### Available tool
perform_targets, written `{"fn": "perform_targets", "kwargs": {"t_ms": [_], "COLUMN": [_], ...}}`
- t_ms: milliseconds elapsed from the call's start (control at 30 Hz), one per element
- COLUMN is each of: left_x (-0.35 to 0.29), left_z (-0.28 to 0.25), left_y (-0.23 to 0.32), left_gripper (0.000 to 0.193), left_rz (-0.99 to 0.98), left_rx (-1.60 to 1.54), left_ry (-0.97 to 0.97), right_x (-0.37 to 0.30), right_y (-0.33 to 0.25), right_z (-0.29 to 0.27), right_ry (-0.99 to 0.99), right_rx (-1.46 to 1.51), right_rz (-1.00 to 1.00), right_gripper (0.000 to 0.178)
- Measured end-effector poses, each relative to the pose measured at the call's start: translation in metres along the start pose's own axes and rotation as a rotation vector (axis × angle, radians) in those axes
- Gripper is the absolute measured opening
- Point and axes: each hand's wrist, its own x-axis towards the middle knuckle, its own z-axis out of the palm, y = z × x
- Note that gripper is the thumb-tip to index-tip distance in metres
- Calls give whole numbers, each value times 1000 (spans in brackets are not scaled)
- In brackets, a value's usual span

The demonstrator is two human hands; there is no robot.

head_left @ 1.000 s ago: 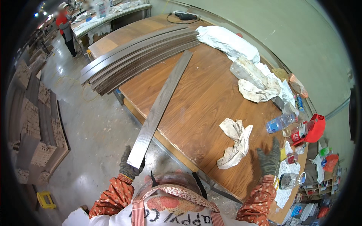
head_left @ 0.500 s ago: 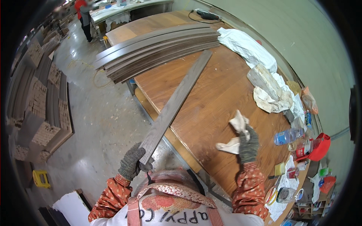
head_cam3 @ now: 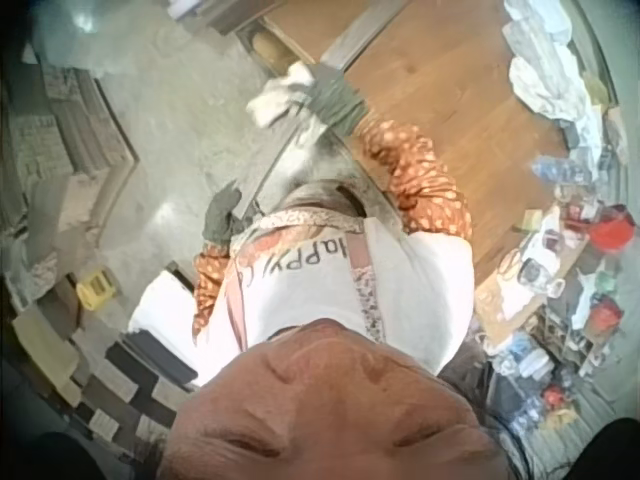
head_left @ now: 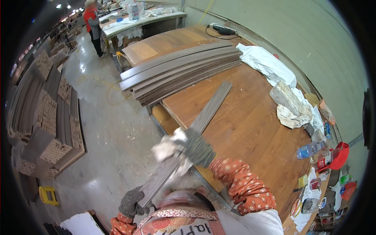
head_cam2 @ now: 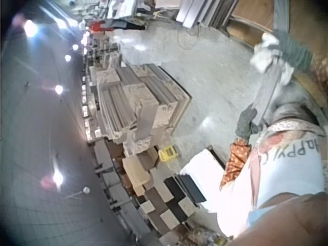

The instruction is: The person wipes and rubs wooden planks using a sponge and a cloth, then stacks the planks together on the table by hand.

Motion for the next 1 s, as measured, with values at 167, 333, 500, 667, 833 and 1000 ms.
{"fn": "perform_targets", "kwargs": {"t_ms": [167, 333, 500, 667, 833, 1000], "left_x": [-6, 33, 87, 139, 156, 193], "left_z": [-30, -65, -38, -36, 69, 281], "left_y": [33, 56, 86, 96, 125, 115], "left_gripper": [69, 57, 53, 59, 59, 90], "left_rz": [-57, -48, -20, 690, 1160, 826], "left_rx": [67, 86, 202, 1177, 1341, 1190], "left_ry": [22, -30, 5, 463, 232, -381], "right_x": [30, -47, -128, -178, -174, -186], "right_y": [111, 102, 98, 86, 34, 20], "right_z": [-85, -136, -144, -145, -140, -145], "right_ry": [619, 1168, 1167, 1240, 903, 661], "right_rx": [-425, 181, 1546, 1548, 1629, 1126], "right_rz": [67, 369, 196, 37, -142, 106], "right_gripper": [35, 37, 38, 49, 59, 85]}}
